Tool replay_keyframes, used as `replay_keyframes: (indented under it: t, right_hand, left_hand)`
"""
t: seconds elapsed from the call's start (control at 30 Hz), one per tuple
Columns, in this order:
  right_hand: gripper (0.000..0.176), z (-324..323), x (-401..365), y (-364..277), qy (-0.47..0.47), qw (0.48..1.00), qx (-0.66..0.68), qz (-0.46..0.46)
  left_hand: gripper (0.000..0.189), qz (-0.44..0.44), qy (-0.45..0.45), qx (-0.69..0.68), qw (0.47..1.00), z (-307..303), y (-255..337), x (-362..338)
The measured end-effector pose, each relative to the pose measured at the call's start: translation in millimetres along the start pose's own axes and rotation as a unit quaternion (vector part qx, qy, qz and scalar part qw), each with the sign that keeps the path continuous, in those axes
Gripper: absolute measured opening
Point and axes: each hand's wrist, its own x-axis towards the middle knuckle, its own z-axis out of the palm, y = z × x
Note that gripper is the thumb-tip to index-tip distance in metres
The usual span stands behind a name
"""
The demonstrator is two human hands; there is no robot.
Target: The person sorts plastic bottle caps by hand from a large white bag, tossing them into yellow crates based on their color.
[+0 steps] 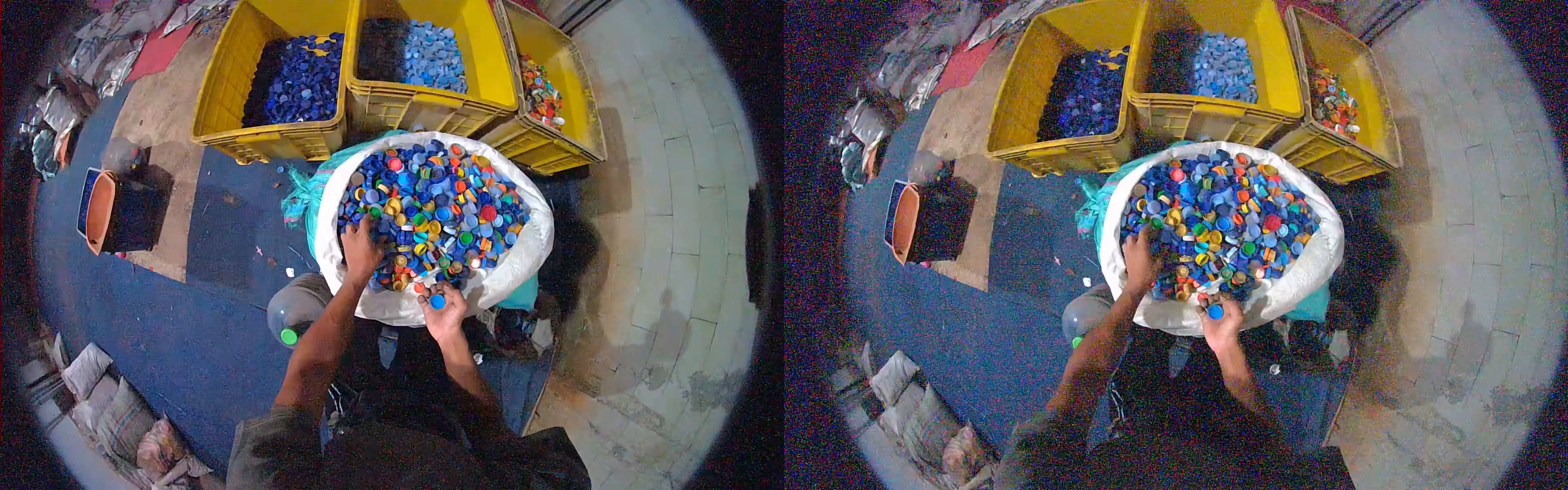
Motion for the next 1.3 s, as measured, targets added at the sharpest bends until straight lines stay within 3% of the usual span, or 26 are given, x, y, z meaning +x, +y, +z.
replay_keyframes:
  t: [0.1, 0.33, 0.43, 0.47, 0.53, 0.57, 0.6, 0.67, 0.7, 0.8, 0.87, 0.9, 0.97, 1.3]
  right_hand:
    - [0.015, -5.9, 3.2, -5.7, -0.001, 1.0, -0.002, -0.003]
    - [0.018, -1.1, 6.2, -18.7, 0.019, 0.999, -0.039, -0.016]
    - [0.009, -10.1, 18.1, -26.7, 0.006, 0.989, -0.141, -0.052]
    - [0.01, -12.2, 25.5, -30.4, 0.016, 0.957, -0.266, -0.113]
    - [0.013, -10.1, 44.7, -39.6, 0.035, 0.836, -0.497, -0.23]
    - [0.02, -7.9, 56.2, -44.2, 0.021, 0.768, -0.563, -0.305]
    - [0.022, 2.3, 61.9, -51.0, 0.013, 0.71, -0.612, -0.348]
    - [0.027, 29.5, 70.3, -65.1, -0.003, 0.58, -0.693, -0.428]
    - [0.032, 36.2, 79.6, -68.5, -0.02, 0.581, -0.695, -0.424]
    - [0.046, 50.0, 100.4, -74.6, -0.059, 0.563, -0.719, -0.404]
    - [0.054, 54.8, 106.9, -76.5, -0.064, 0.527, -0.758, -0.378]
    - [0.058, 55.3, 111.7, -76.3, -0.059, 0.483, -0.797, -0.357]
    - [0.058, 53.8, 117.5, -75.7, -0.055, 0.478, -0.811, -0.334]
    - [0.055, 50.2, 128.8, -73.3, -0.035, 0.448, -0.843, -0.296]
  left_hand:
    - [0.06, 0.051, 0.011, 0.024, 0.998, 6.2, -3.1, 5.1]
    - [0.055, 0.081, -0.013, 0.039, 0.996, 2.3, 0.6, 13.0]
    - [0.053, 0.081, 0.03, 0.023, 0.996, 3.6, 1.1, 8.0]
    - [0.051, 0.066, 0.047, -0.036, 0.996, 4.2, 1.7, 5.5]
    - [0.046, 0.034, 0.082, -0.154, 0.984, 9.2, -0.9, -3.1]
    - [0.035, -0.091, 0.032, -0.306, 0.947, 16.5, -6.3, -8.8]
    - [0.031, -0.16, 0.015, -0.462, 0.872, 7.7, -2.3, -12.3]
    - [0.025, -0.277, -0.019, -0.72, 0.635, -15.1, 8.6, -18.3]
    - [0.02, -0.268, -0.019, -0.745, 0.611, -12.8, 3.7, -23.8]
    - [0.02, -0.348, -0.067, -0.825, 0.44, -38.2, 4.9, -32.6]
    - [0.02, -0.34, -0.068, -0.836, 0.426, -44.2, 0.7, -36.5]
    - [0.02, -0.35, -0.049, -0.837, 0.418, -43.8, -0.3, -37.9]
    - [0.02, -0.384, -0.02, -0.822, 0.421, -43.7, -3.5, -38.4]
    - [0.019, -0.37, -0.031, -0.688, 0.623, -33.2, -7.3, -31.0]
